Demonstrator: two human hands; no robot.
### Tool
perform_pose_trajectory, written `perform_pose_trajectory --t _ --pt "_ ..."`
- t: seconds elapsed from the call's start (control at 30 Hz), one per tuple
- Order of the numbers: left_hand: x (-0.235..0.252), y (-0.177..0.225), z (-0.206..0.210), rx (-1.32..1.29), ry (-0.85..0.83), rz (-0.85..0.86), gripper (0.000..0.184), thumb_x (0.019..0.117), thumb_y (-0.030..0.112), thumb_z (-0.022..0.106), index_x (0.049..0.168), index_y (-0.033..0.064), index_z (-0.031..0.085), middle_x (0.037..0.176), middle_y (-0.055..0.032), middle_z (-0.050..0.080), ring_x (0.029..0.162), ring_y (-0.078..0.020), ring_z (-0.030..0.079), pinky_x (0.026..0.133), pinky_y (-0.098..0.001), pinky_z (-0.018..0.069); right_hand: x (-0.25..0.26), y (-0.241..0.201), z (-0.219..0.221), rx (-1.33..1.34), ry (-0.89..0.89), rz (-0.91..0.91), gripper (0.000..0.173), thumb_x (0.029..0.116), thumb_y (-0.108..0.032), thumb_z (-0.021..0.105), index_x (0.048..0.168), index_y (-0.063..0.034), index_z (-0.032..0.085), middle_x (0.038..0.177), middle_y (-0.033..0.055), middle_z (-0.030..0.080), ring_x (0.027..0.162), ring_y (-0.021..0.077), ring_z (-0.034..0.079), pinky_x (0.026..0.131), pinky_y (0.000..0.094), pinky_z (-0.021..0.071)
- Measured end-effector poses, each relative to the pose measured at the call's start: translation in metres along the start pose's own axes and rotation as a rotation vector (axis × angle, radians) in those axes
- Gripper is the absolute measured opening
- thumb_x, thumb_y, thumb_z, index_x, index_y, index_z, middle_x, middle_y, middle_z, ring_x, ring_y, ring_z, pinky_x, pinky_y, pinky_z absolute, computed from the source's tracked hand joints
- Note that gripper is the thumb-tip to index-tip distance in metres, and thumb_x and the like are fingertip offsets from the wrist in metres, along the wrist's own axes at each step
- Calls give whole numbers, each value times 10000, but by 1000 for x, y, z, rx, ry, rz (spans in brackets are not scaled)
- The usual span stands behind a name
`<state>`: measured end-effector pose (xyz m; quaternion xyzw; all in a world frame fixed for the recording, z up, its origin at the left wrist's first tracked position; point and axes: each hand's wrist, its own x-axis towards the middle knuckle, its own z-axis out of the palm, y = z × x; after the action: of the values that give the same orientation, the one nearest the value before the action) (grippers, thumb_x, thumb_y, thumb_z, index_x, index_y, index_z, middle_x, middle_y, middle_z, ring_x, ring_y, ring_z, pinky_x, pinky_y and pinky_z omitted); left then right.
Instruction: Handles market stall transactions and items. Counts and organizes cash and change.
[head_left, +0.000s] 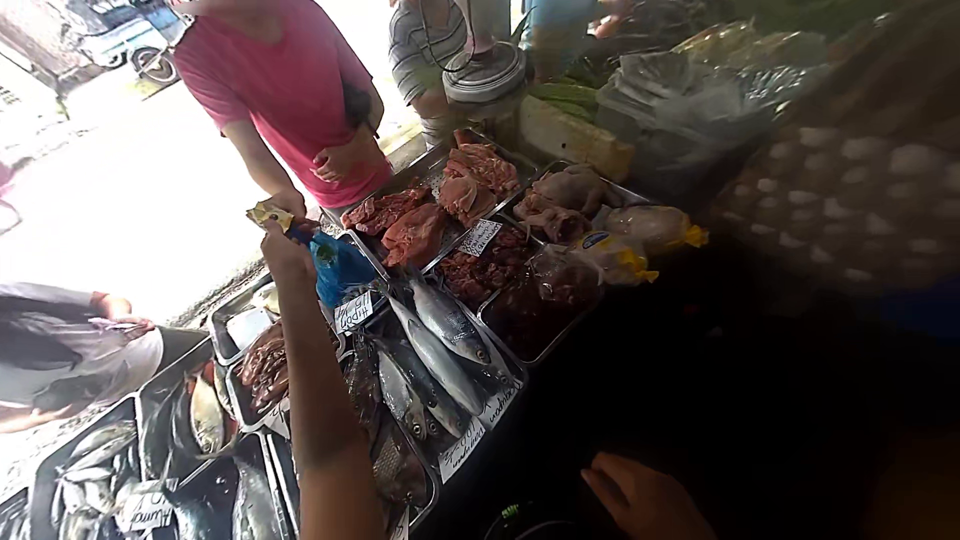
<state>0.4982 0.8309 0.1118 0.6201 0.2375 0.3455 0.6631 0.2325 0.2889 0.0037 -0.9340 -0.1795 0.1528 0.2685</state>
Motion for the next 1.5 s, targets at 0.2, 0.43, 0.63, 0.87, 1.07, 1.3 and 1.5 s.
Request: perform_pose_trajectory --t 0.2,0.43,0.63,0.87,1.07,1.3,1.5 --pt "-23 11 -4 497 16 306 521 1099 328 321 1434 -31 494 1382 -182 591 1254 -195 587 1064 -378 482 -8 0 14 44 88 42 310 1005 -343 594 903 -84 730 784 85 711 732 245 727 613 449 599" --pt "-201 100 91 236 -8 451 281 1001 -76 412 1198 -261 489 1075 -247 629 928 -155 632 834 -230 525 -26 28 -1 197 100 96 345 1047 -345 533 966 -57 704 830 121 702 799 289 721 687 482 587" --pt "-428 20 169 -105 -719 247 397 947 -7 620 1323 -35 494 1128 5 691 1033 -78 675 928 -285 575 -66 86 -44 397 357 190 371 1044 -430 550 1073 -94 705 884 81 702 811 222 699 730 436 593" --pt "-683 -35 247 -92 -1581 -343 202 972 69 619 1141 -39 633 965 -94 724 887 -144 708 827 -323 608 -173 187 -90 1156 864 103 789 878 -375 819 1490 -36 454 1343 62 643 1198 117 633 1026 308 552" --pt "-805 -68 299 44 -1644 -108 125 877 105 727 974 31 701 1032 -62 629 937 -104 645 793 -231 589 -268 266 -103 1308 1227 399 177 988 -141 684 1132 -51 732 1074 43 759 1002 136 719 930 310 597" --pt "-854 -99 409 295 -1776 -124 69 896 80 721 942 39 689 1069 -60 600 958 -98 625 785 -215 586 -306 383 -110 1441 1450 696 240 842 -109 826 1048 -65 711 925 34 745 817 122 719 743 301 631" --pt "-916 -158 580 469 -2029 24 128 951 97 674 1029 -3 664 989 -76 655 888 -89 662 781 -252 594 -309 544 -153 1273 1588 970 215 882 -154 783 1049 -44 703 869 31 748 750 122 725 684 281 632"
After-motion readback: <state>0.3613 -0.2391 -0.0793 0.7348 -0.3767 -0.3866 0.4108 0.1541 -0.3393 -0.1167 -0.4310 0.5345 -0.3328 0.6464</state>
